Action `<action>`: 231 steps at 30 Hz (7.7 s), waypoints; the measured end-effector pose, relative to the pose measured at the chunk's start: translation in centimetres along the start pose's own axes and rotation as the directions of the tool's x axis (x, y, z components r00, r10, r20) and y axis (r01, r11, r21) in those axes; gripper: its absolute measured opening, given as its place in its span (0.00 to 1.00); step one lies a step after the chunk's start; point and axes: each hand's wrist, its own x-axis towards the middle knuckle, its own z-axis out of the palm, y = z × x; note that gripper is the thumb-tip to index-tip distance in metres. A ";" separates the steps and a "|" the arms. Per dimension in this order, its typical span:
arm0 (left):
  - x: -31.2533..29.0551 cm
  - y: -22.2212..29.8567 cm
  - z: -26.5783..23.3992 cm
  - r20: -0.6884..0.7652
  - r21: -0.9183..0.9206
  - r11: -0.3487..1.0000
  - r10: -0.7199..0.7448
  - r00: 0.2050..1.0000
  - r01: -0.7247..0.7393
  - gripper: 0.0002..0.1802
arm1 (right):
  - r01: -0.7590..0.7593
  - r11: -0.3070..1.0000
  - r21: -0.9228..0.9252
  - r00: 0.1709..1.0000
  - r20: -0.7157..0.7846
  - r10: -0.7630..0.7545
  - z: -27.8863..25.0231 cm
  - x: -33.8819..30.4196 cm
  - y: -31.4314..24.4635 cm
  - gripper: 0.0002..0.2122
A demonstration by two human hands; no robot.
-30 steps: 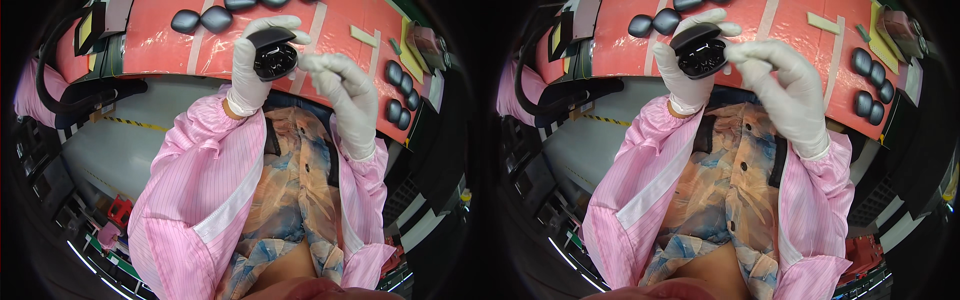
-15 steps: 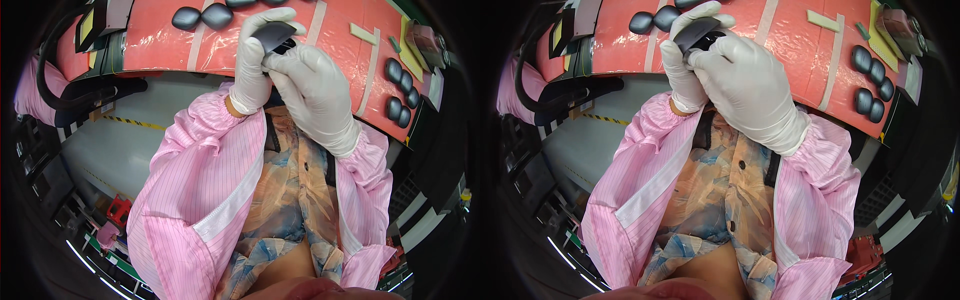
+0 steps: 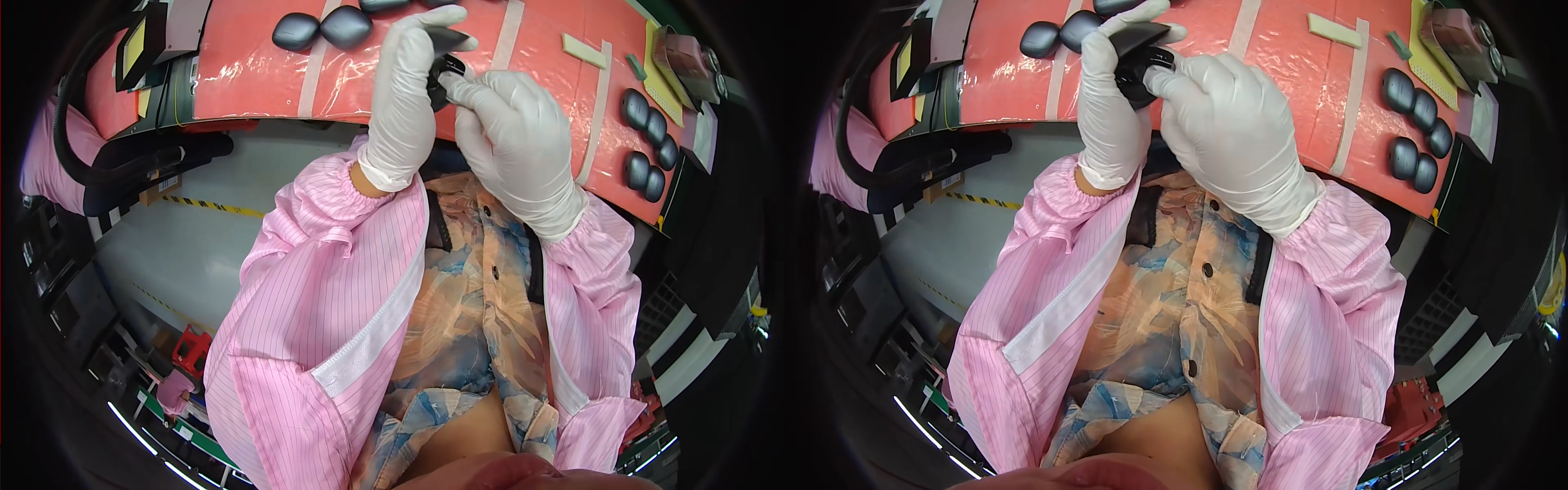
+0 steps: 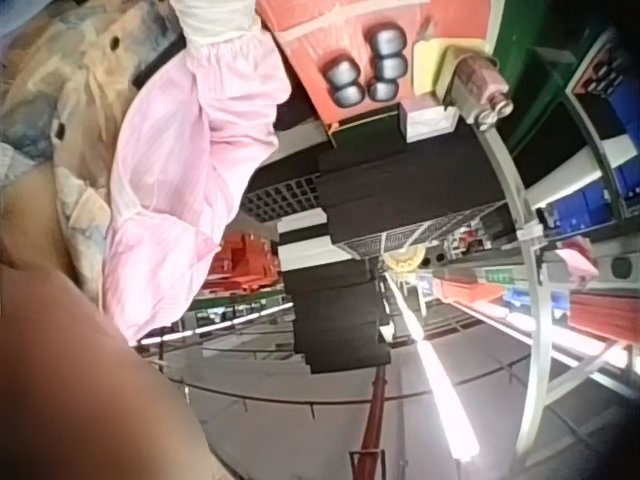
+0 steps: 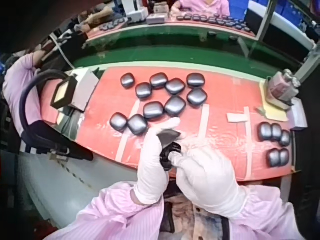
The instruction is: Cleaning and inspecting black earbud charging cases using a cloth on a production line.
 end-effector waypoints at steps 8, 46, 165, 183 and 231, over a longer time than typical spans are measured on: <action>0.4 -0.3 1.0 0.014 -0.194 0.965 0.181 0.983 -0.175 0.43 | -0.274 0.740 0.614 0.949 0.046 0.313 -0.4 -0.6 0.0 0.07; 0.5 -0.5 0.3 0.134 0.240 0.843 0.462 0.877 -0.481 0.46 | -0.576 0.407 0.708 0.817 0.497 0.292 -2.4 1.5 0.1 0.06; 0.5 2.6 1.2 0.294 -0.533 0.542 -0.601 0.743 0.650 0.26 | -0.197 0.980 -0.041 0.926 -0.335 0.172 1.3 -1.4 6.8 0.19; 0.8 3.8 -0.4 0.478 -0.321 0.609 -0.556 0.680 0.725 0.33 | -0.228 0.508 0.831 0.958 0.098 0.270 0.3 -1.5 3.6 0.31; 0.6 1.1 -1.0 0.413 0.436 0.880 -0.010 0.911 -0.188 0.34 | -0.284 0.710 0.644 0.882 -0.114 0.456 -0.6 -0.2 5.4 0.13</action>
